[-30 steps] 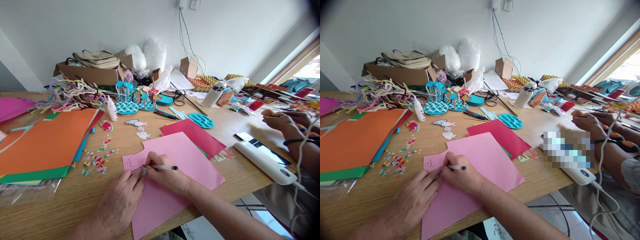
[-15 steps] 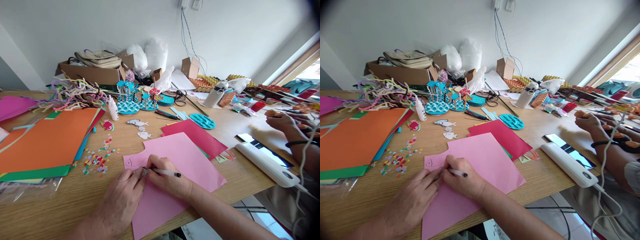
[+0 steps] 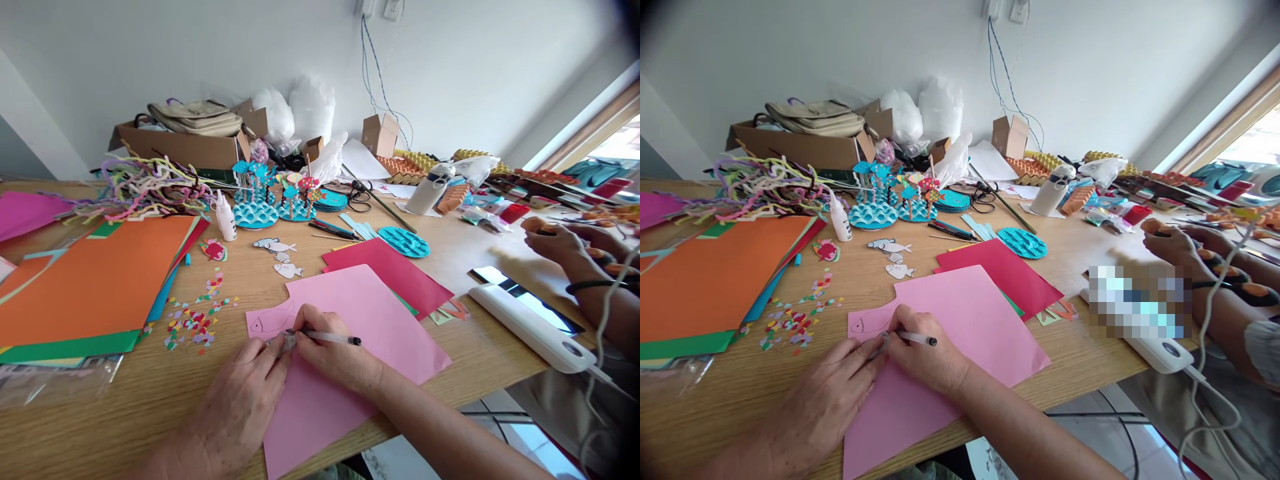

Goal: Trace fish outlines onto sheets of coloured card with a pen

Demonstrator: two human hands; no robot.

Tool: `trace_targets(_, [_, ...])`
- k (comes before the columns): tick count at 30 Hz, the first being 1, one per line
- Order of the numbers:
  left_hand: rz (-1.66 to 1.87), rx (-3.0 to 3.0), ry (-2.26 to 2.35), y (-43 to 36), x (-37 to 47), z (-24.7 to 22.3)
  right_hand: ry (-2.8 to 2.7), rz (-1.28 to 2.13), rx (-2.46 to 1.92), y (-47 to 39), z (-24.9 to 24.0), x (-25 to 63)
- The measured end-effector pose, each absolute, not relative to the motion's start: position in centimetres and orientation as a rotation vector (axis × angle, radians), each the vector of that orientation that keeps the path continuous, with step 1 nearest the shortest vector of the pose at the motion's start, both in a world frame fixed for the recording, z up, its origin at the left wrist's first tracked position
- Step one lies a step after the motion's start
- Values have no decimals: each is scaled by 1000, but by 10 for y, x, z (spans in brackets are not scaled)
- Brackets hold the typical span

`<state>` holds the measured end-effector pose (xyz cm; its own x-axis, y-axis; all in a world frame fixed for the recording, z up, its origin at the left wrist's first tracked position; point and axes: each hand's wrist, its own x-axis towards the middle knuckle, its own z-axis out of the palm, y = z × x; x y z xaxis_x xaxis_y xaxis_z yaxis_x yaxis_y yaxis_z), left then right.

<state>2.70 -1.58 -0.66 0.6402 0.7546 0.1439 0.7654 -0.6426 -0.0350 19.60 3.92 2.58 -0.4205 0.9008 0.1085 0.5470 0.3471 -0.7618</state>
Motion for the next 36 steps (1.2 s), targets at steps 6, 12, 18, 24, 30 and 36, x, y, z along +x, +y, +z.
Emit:
trace_targets(6, [-193,-2758,-1227,-16,27,-3,-2141,884,-1262,37,28,197])
trace_targets(12, [-203,-2745,-1252,-16,27,-5,-2181,874,-1240,36,27,198])
trace_targets(18, [-202,-2765,-1291,-17,28,-4,-2107,908,-1221,38,25,199])
trace_targets(24, [-256,-2747,-1319,-17,29,-3,-2100,918,-1208,38,23,198])
trace_targets(30, [-238,-2753,-1319,-17,29,-3,-2097,916,-1229,38,23,197])
trace_targets(36, [-187,-2786,-1309,-16,29,-1,-2072,906,-1223,39,23,198])
